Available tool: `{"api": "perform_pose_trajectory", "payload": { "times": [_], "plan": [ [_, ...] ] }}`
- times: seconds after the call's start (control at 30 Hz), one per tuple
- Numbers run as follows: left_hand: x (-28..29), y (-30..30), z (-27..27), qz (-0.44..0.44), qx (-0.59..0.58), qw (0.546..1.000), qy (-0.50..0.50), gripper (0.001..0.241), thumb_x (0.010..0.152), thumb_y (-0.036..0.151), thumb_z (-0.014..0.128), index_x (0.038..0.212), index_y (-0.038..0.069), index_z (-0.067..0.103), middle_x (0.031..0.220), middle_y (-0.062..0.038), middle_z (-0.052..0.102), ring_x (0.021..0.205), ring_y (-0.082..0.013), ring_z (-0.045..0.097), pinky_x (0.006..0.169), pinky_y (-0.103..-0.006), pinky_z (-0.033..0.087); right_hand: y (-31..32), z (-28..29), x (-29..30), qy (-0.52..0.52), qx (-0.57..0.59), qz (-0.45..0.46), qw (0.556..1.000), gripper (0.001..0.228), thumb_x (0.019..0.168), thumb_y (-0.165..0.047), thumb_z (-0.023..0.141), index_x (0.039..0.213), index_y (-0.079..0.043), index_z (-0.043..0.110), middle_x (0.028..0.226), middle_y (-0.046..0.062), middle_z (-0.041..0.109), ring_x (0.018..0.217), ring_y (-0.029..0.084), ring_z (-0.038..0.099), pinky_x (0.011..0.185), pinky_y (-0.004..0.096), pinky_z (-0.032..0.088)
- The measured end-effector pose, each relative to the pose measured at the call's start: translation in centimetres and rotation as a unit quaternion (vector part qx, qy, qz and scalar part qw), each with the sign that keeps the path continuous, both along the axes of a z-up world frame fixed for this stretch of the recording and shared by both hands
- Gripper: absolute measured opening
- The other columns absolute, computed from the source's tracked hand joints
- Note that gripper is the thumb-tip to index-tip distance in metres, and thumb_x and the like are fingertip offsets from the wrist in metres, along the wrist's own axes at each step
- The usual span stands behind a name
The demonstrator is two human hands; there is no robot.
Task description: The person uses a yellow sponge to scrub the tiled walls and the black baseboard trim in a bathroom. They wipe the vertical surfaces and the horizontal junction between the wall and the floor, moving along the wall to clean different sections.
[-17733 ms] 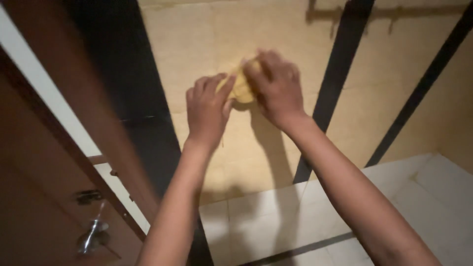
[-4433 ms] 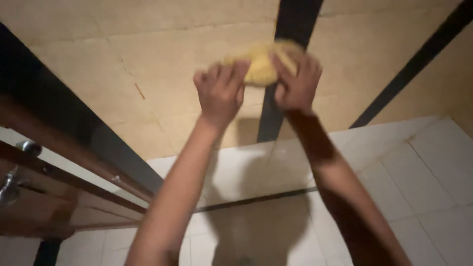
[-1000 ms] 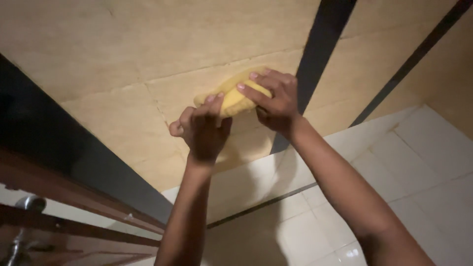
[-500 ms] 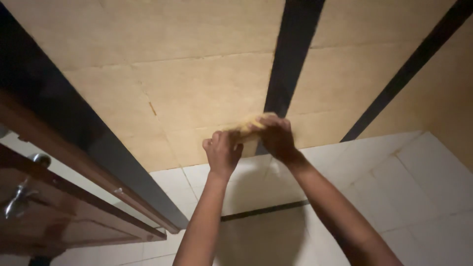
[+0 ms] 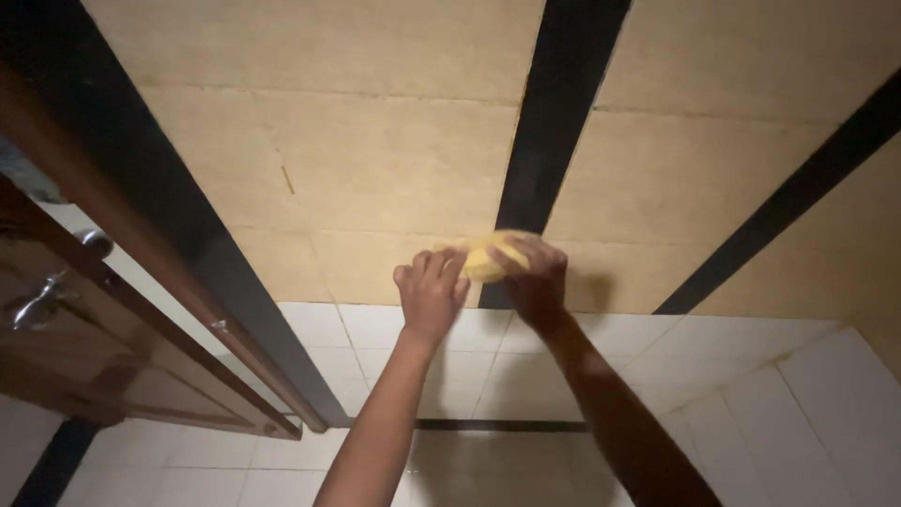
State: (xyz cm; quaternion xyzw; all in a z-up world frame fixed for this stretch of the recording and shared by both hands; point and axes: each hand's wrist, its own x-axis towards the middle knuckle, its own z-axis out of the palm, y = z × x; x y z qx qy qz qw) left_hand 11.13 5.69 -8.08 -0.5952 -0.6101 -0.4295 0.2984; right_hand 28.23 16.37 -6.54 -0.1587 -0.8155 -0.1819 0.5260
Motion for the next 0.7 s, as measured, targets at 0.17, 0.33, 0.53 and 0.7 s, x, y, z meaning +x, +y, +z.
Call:
{"api": "perform_pose_trajectory", "payload": {
  "times": [0.17,0.33,0.53,0.7],
  "plan": [
    [-1.8,0.1,-7.0,-0.021,-0.071,0.996,0.056,0.047,0.077,0.024,0.080,0.124,0.018,0.071,0.116,0.003,0.066,0.111,-0.0210,0.058,0.089,-0.0460,0.039,-0.4,-8.0,-0.4,-0.010,-0.067,0.070,0.995,0.041,0.084,-0.006,0.070,0.122,-0.020,0.070,0.120,0.007,0.067,0.108,0.034,0.067,0.090,0.049,0.055],
    [-2.8,-0.3,-4.2,-0.029,-0.087,0.992,0.086,0.049,0.074,0.025,0.081,0.122,0.018,0.071,0.115,0.003,0.067,0.111,-0.0205,0.058,0.090,-0.0456,0.040,-0.5,-6.2,-1.0,-0.022,-0.088,0.057,0.994,0.047,0.074,0.000,0.065,0.119,-0.014,0.071,0.116,0.010,0.072,0.104,0.036,0.070,0.081,0.049,0.053],
    [-3.2,0.5,-2.7,-0.035,0.034,0.997,0.057,0.051,0.077,0.025,0.082,0.127,0.019,0.071,0.124,0.002,0.066,0.112,-0.0218,0.056,0.088,-0.0455,0.038,-0.7,-3.2,-1.8,0.016,0.003,-0.022,1.000,0.046,0.080,-0.002,0.074,0.122,-0.020,0.070,0.119,0.008,0.069,0.112,0.031,0.065,0.091,0.049,0.048],
    [-5.0,3.5,-11.4,-0.030,0.067,0.995,0.072,0.049,0.075,0.026,0.079,0.123,0.021,0.073,0.121,0.004,0.067,0.110,-0.0236,0.056,0.088,-0.0453,0.036,0.4,-11.5,-3.0,0.018,-0.043,-0.032,0.998,0.058,0.072,0.000,0.070,0.125,-0.020,0.070,0.121,0.005,0.069,0.121,0.028,0.061,0.104,0.045,0.037]
  ]
}}
